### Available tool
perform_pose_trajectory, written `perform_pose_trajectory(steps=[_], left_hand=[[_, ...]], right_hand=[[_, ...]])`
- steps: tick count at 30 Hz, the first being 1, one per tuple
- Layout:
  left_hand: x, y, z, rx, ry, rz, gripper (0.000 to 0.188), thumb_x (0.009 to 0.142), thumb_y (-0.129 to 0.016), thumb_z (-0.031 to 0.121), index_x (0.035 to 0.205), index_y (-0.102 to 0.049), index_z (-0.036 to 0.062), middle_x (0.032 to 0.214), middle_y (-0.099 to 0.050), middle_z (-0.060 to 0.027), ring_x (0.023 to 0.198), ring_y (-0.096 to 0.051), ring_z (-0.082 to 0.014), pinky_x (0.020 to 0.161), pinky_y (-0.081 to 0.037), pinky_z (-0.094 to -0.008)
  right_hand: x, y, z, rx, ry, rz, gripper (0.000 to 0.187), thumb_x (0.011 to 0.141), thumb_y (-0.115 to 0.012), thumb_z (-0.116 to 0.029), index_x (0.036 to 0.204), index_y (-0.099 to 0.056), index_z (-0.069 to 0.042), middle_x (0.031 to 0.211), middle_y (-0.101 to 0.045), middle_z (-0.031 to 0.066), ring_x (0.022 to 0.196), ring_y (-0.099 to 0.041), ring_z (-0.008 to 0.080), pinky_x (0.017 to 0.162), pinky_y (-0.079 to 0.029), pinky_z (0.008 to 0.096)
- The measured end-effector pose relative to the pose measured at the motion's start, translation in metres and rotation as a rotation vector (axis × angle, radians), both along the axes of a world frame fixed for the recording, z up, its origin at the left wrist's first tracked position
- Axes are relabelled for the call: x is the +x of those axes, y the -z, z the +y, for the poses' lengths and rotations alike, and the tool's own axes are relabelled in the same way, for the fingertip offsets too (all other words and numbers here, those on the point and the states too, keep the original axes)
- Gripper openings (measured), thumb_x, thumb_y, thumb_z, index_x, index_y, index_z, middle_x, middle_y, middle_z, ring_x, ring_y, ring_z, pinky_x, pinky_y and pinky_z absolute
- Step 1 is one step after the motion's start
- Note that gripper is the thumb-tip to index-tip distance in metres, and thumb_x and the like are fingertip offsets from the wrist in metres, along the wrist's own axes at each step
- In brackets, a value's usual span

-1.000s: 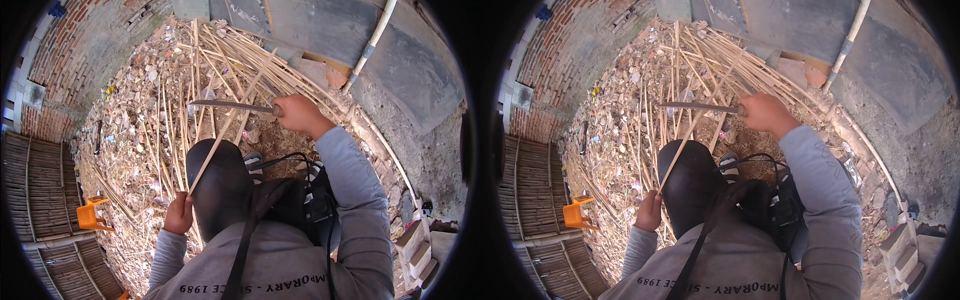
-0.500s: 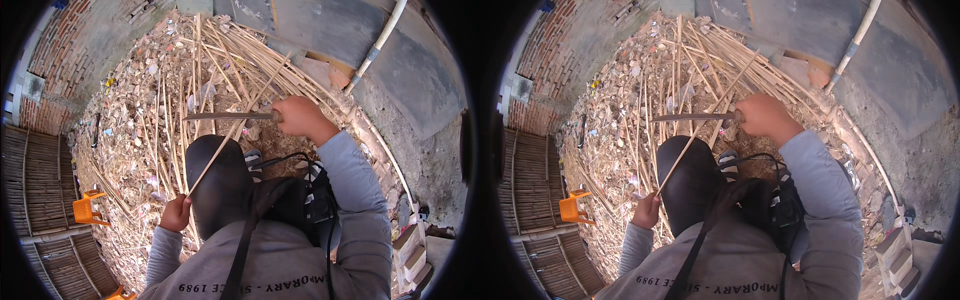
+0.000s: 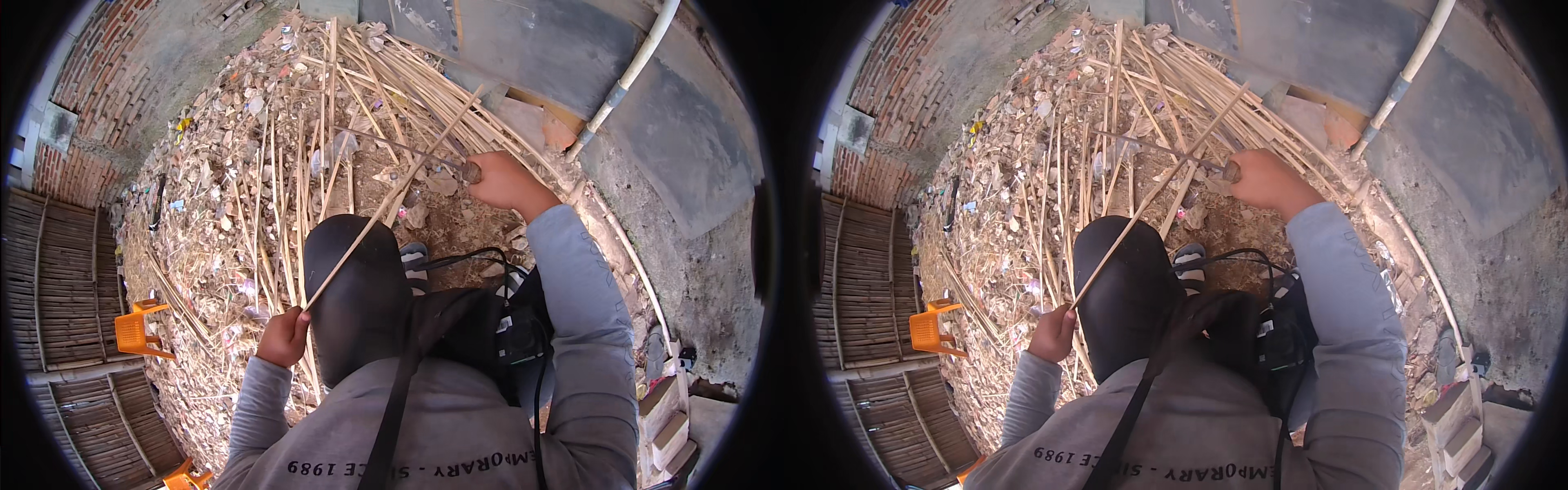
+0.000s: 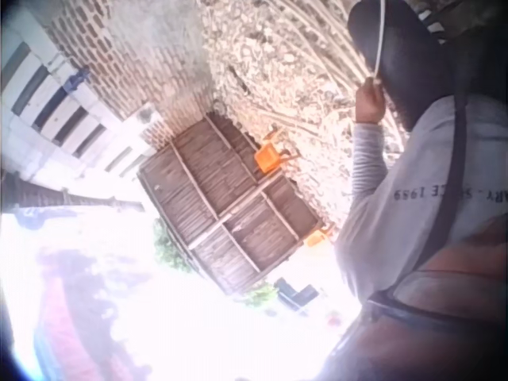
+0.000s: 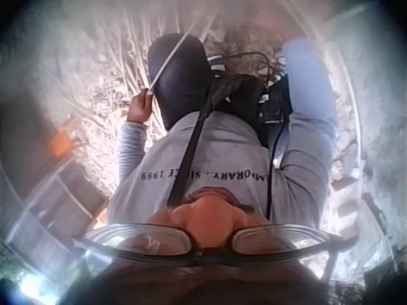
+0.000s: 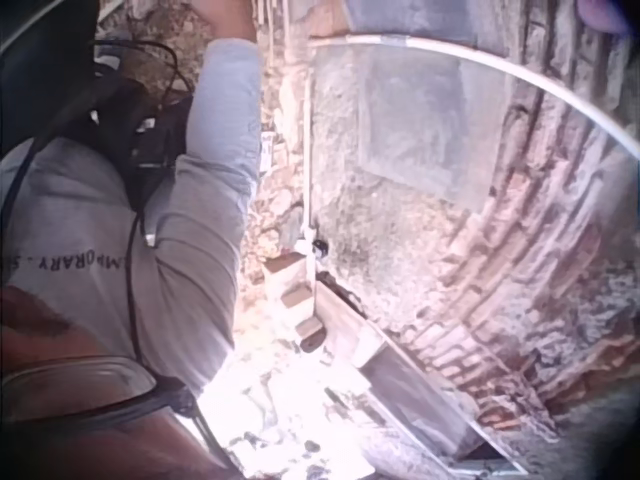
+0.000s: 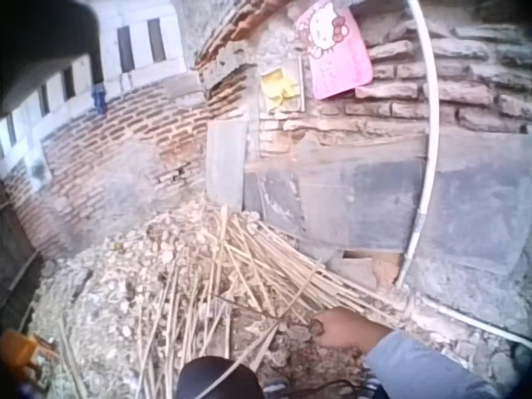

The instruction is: The person scrapes a thin strip of bamboo using a knife while sitting among a pile of bamboo sticks.

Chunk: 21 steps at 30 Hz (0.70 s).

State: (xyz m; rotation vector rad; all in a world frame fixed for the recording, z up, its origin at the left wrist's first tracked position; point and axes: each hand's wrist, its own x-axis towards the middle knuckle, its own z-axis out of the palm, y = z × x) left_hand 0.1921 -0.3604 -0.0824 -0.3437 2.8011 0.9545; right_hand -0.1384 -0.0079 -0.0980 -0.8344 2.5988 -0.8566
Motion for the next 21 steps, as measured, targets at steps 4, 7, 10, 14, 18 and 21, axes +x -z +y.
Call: perform_pose_trajectory(steps=[4,7,10,14,18,21], left_hand=[[0.013,0.003,0.002,-0.046,-0.004,0.032,0.046,0.106,-0.047,0.037,0.081,-0.052,-0.0006,0.064,-0.055,-0.0265,0.063,-0.057,-0.0494,0.055,-0.041,-0.0513],[-0.001,-0.002,0.011,-0.071,0.003,-0.025,0.048,0.107,-0.046,0.040,0.081,-0.051,-0.0007,0.065,-0.055,-0.0270,0.064,-0.057,-0.0507,0.056,-0.041,-0.0534],[-0.007,-0.008,0.010,-0.070,0.005,-0.002,0.048,0.107,-0.047,0.039,0.081,-0.051,-0.0005,0.064,-0.054,-0.0269,0.063,-0.056,-0.0503,0.055,-0.041,-0.0532],[0.004,-0.005,0.010,-0.104,-0.005,0.017,0.047,0.107,-0.047,0.039,0.081,-0.051,-0.0004,0.064,-0.054,-0.0263,0.063,-0.056,-0.0500,0.055,-0.040,-0.0521],[-0.010,-0.007,0.013,-0.028,-0.019,-0.041,0.046,0.106,-0.048,0.038,0.080,-0.051,-0.0005,0.064,-0.054,-0.0266,0.063,-0.056,-0.0499,0.055,-0.040,-0.0520],[-0.005,-0.006,0.011,-0.033,-0.024,-0.002,0.046,0.106,-0.048,0.036,0.080,-0.051,-0.0010,0.064,-0.053,-0.0269,0.062,-0.055,-0.0494,0.056,-0.040,-0.0517]], right_hand=[[0.012,-0.010,-0.015,0.062,-0.065,0.164,0.027,0.074,-0.070,-0.017,0.096,-0.069,-0.002,0.084,-0.068,0.0218,0.079,-0.065,0.0411,0.073,-0.052,0.0462],[0.003,0.015,-0.002,0.078,-0.031,0.040,0.026,0.074,-0.070,-0.017,0.096,-0.070,-0.003,0.085,-0.069,0.0213,0.082,-0.066,0.0410,0.074,-0.053,0.0471],[-0.002,0.005,-0.006,0.090,0.009,0.012,0.023,0.075,-0.070,-0.020,0.093,-0.071,-0.006,0.089,-0.070,0.0195,0.087,-0.068,0.0407,0.077,-0.054,0.0481],[0.017,-0.023,-0.020,0.153,-0.038,0.153,0.026,0.074,-0.070,-0.018,0.096,-0.071,-0.005,0.087,-0.070,0.0206,0.084,-0.067,0.0411,0.074,-0.053,0.0484],[-0.001,0.003,-0.005,0.001,0.091,0.013,0.026,0.073,-0.070,-0.017,0.097,-0.070,-0.006,0.086,-0.070,0.0202,0.084,-0.067,0.0419,0.073,-0.053,0.0489],[0.003,0.008,-0.010,-0.048,0.068,0.087,0.025,0.072,-0.070,-0.017,0.095,-0.069,-0.005,0.086,-0.070,0.0197,0.082,-0.066,0.0427,0.073,-0.053,0.0485]])
